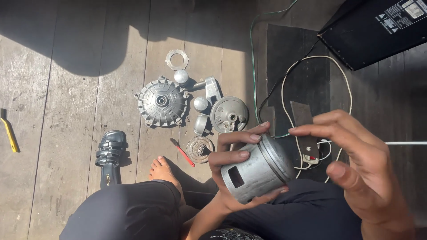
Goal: Cleaning and adjusting the ring grooves on a motorcycle piston using a small metal tool.
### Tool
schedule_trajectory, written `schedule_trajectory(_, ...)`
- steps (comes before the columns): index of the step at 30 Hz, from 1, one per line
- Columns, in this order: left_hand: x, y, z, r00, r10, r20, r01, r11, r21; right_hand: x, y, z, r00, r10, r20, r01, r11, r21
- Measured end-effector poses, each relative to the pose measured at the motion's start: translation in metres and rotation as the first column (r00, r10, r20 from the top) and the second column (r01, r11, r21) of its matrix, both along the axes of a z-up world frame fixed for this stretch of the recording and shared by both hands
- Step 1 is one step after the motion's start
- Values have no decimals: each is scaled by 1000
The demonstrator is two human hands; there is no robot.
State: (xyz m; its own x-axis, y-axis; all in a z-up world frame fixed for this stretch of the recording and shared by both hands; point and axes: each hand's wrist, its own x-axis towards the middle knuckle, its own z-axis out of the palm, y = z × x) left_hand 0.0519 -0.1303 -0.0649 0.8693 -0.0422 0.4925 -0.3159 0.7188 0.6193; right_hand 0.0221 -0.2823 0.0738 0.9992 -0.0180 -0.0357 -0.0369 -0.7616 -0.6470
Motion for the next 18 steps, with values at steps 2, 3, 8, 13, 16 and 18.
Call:
schedule_trajectory(2, -8, -6, 1, 1000, 20, -3, -20, 1000, -12, -11, 6, 0, 999, 19, -35, -20, 1000, -19)
schedule_trajectory(3, -12, -7, 1, 1000, 30, -9, -30, 999, -23, -17, 10, -1, 997, 27, -73, -30, 999, -37)
schedule_trajectory(8, -25, -13, 13, 999, -54, -2, 54, 994, -95, -28, -4, -16, 998, 42, -38, -40, 999, 37)
schedule_trajectory(13, -29, -14, 2, 998, 8, 56, -10, 999, 36, -35, -23, -39, 993, 114, 6, -113, 973, 204)
schedule_trajectory(16, -27, -16, 2, 996, 20, 83, -35, 984, 176, -42, -36, -53, 997, 47, -66, -12, 894, 447)
schedule_trajectory(18, -23, -13, 9, 987, -151, 51, 136, 964, 230, -46, -44, -59, 1000, 29, 5, -27, 852, 522)
